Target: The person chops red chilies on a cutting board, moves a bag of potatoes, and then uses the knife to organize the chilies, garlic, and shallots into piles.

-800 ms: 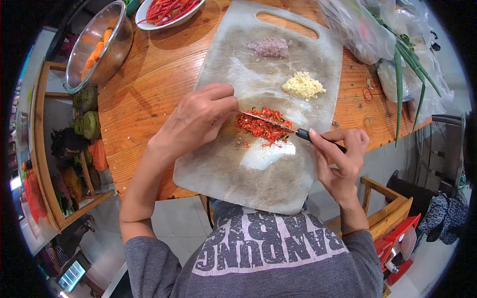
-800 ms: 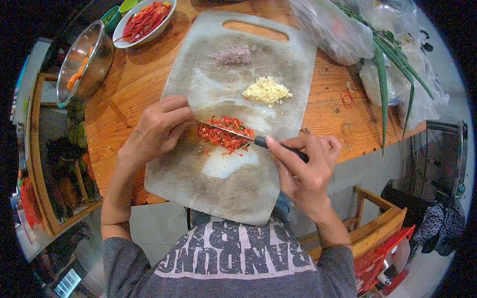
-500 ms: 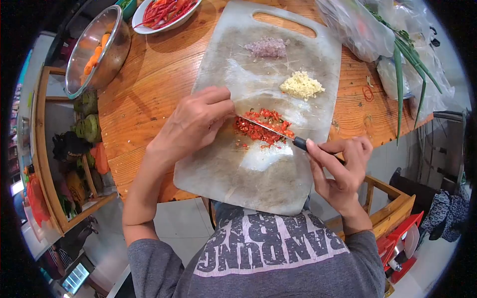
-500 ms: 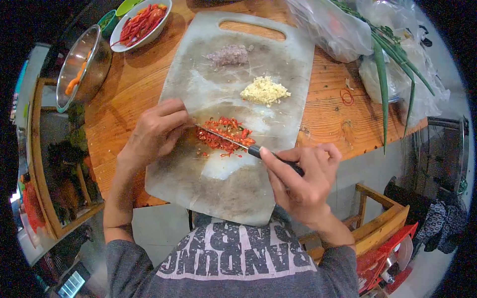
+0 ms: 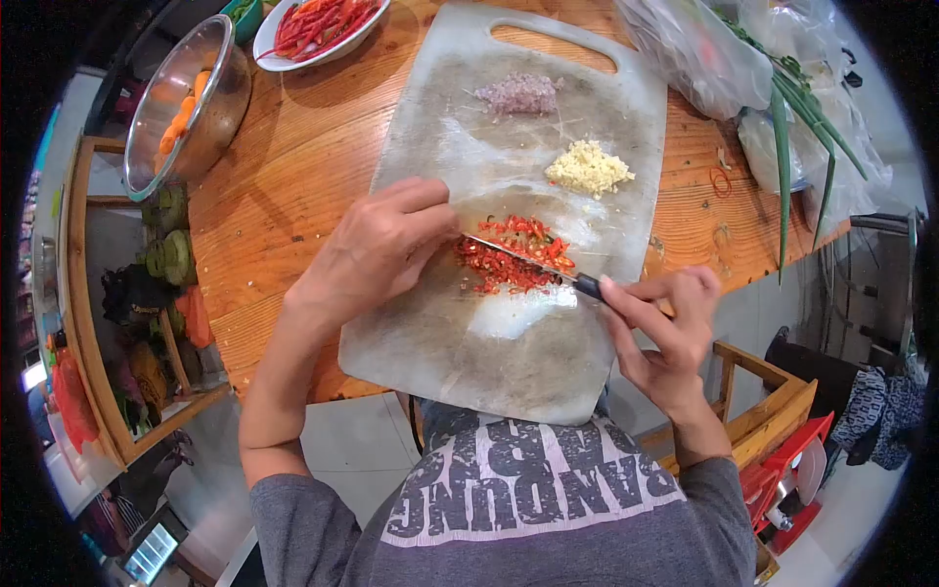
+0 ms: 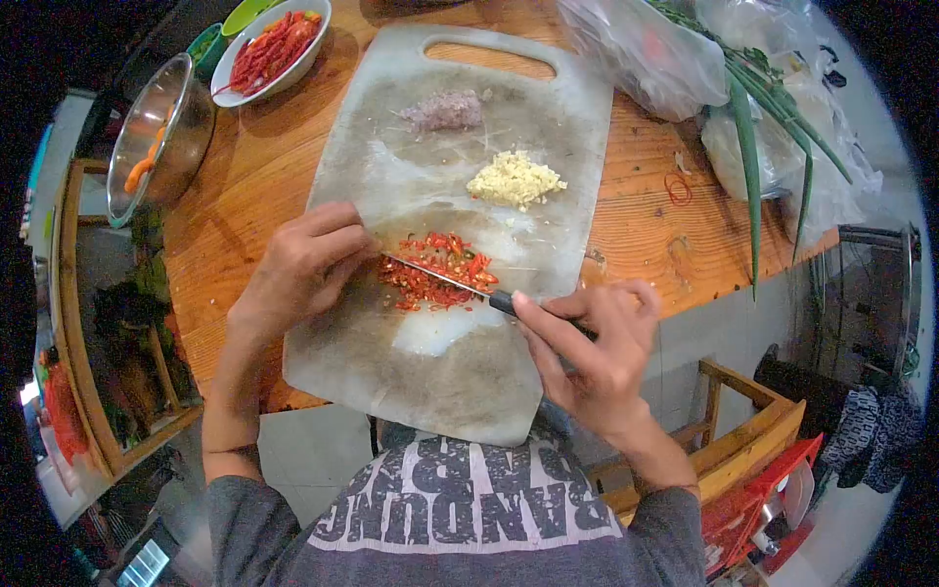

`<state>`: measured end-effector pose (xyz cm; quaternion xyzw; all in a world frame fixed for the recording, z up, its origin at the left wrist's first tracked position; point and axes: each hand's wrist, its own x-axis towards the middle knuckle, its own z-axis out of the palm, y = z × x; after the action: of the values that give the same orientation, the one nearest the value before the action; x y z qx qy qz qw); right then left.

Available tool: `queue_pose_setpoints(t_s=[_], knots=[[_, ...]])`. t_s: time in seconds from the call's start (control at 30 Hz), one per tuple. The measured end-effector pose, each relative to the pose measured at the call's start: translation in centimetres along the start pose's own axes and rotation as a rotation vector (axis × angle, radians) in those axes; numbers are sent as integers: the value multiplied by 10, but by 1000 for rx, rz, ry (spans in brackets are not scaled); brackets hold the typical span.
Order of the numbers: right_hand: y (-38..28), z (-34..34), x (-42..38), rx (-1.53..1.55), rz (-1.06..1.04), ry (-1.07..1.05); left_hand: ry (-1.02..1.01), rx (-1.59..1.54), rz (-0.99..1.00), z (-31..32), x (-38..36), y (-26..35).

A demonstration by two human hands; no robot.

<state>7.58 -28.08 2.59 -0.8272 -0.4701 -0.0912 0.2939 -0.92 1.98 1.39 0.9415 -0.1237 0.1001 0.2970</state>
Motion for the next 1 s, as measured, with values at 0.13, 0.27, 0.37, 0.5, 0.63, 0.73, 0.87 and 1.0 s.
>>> queue_pose_setpoints(t_s=[0.13, 0.27, 0.37, 0.5, 0.63, 0.73, 0.87, 1.0], knots=[[9, 0, 4, -59, -24, -14, -13, -27, -8, 4, -2, 0], [20, 1, 14, -100, -57, 1, -15, -29, -23, 5, -1, 2], [27, 3, 15, -17, -39, -6, -20, -5, -21, 4, 0, 1], [20, -1, 11, -20, -18, -51, -7, -18, -15, 3, -1, -1], [10, -13, 17, -71, -62, -35, 16, -20, -23, -5, -1, 1], [23, -3, 24, -29, -44, 22, 38, 4, -29, -3, 4, -4], [29, 12, 26, -30, -23, 40, 70, -9, -17, 4, 11, -13], [25, 13, 12, 28, 18, 18, 41, 21, 4, 0, 9, -10]])
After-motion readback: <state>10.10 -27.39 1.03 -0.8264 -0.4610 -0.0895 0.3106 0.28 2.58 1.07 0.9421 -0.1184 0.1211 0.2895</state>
